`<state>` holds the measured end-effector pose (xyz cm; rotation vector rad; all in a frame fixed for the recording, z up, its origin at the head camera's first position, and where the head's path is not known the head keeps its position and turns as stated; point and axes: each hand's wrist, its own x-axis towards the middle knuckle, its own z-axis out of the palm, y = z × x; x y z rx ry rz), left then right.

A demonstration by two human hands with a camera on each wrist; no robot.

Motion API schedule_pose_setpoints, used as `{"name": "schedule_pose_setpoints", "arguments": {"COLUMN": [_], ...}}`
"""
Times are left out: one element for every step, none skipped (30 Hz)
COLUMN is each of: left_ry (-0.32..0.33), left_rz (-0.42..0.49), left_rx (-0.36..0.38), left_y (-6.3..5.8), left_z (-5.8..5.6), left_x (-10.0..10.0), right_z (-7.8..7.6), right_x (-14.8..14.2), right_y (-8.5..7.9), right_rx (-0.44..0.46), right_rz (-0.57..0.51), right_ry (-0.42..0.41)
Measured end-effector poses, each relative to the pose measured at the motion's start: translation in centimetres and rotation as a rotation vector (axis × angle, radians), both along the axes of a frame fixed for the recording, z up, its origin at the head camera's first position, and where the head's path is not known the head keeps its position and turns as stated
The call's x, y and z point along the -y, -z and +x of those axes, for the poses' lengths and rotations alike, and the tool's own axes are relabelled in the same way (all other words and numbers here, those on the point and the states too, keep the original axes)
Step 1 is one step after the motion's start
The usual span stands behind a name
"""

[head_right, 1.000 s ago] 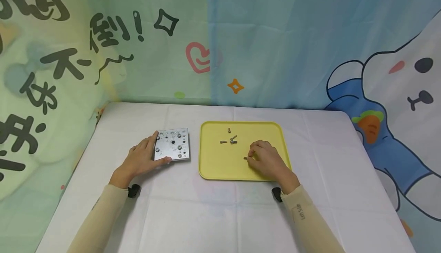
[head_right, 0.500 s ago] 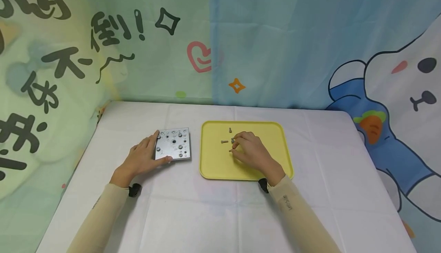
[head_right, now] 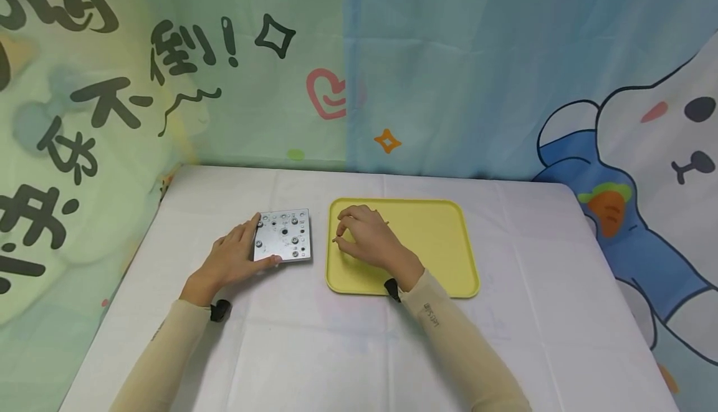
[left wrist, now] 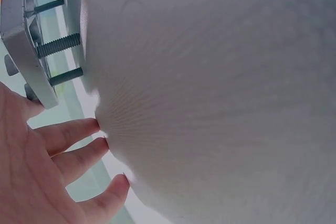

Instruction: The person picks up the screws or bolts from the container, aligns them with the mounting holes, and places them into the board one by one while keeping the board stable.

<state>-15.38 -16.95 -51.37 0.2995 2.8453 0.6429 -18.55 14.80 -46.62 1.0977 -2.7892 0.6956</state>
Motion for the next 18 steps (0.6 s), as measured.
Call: {"name": "schedule_pose_setpoints", "arguments": {"left_ry": [-0.001, -0.001, -0.003, -0.005, -0.006, -0.007, -0.007, -0.006, -0.005, -0.003, -0.001, 0.0, 0.002, 0.003, 0.003, 0.003, 0.003, 0.004], "left_rz": [0.001, 0.001, 0.001, 0.0, 0.001, -0.001, -0.003, -0.005, -0.006, -0.007, -0.007, -0.007, -0.006, -0.005, -0.004, -0.004, -0.004, -0.006], "left_rx": [-0.002, -0.005, -0.006, -0.006, -0.006, -0.004, -0.004, -0.003, -0.003, -0.001, -0.001, -0.002, -0.003, -0.003, -0.003, -0.002, -0.002, 0.001], "left_y": [0.0, 0.0, 0.0, 0.0, 0.0, 0.0, 0.0, 0.0, 0.0, 0.0, 0.0, 0.0, -0.1, 0.0, 0.0, 0.0, 0.0, 0.0], "left_z": [0.0, 0.0, 0.0, 0.0, 0.0, 0.0, 0.0, 0.0, -0.1, -0.1, -0.1, -0.1, -0.1, -0.1, -0.1, -0.1, -0.1, -0.1], "left_x": [0.0, 0.0, 0.0, 0.0, 0.0, -0.1, -0.1, -0.1, -0.1, -0.1, -0.1, -0.1, -0.1, -0.1, -0.1, 0.0, 0.0, 0.0], "right_z": [-0.1, -0.1, -0.2, -0.2, -0.2, -0.3, -0.3, -0.3, -0.3, -0.4, -0.4, -0.4, -0.4, -0.5, -0.5, -0.5, -0.5, -0.5], "right_x": [0.5, 0.9, 1.4, 1.8, 2.2, 2.6, 3.0, 3.3, 3.7, 4.0, 4.2, 4.5, 4.7, 4.9, 5.1, 5.3, 5.4, 5.5], "right_y": [0.0, 0.0, 0.1, 0.1, 0.1, 0.2, 0.2, 0.2, 0.3, 0.3, 0.4, 0.4, 0.5, 0.6, 0.6, 0.7, 0.8, 0.8], "right_rx": [0.003, 0.003, 0.004, 0.002, 0.0, -0.001, 0.002, 0.004, 0.006, 0.008, 0.012, 0.016, 0.02, 0.024, 0.025, 0.027, 0.026, 0.026], "right_rz": [-0.001, -0.001, 0.001, 0.003, 0.006, 0.01, 0.011, 0.014, 0.015, 0.016, 0.019, 0.023, 0.028, 0.032, 0.039, 0.048, 0.058, 0.065], "right_ry": [-0.005, -0.014, -0.021, -0.03, -0.038, -0.046, -0.054, -0.06, -0.063, -0.067, -0.069, -0.07, -0.073, -0.074, -0.077, -0.079, -0.081, -0.085]}}
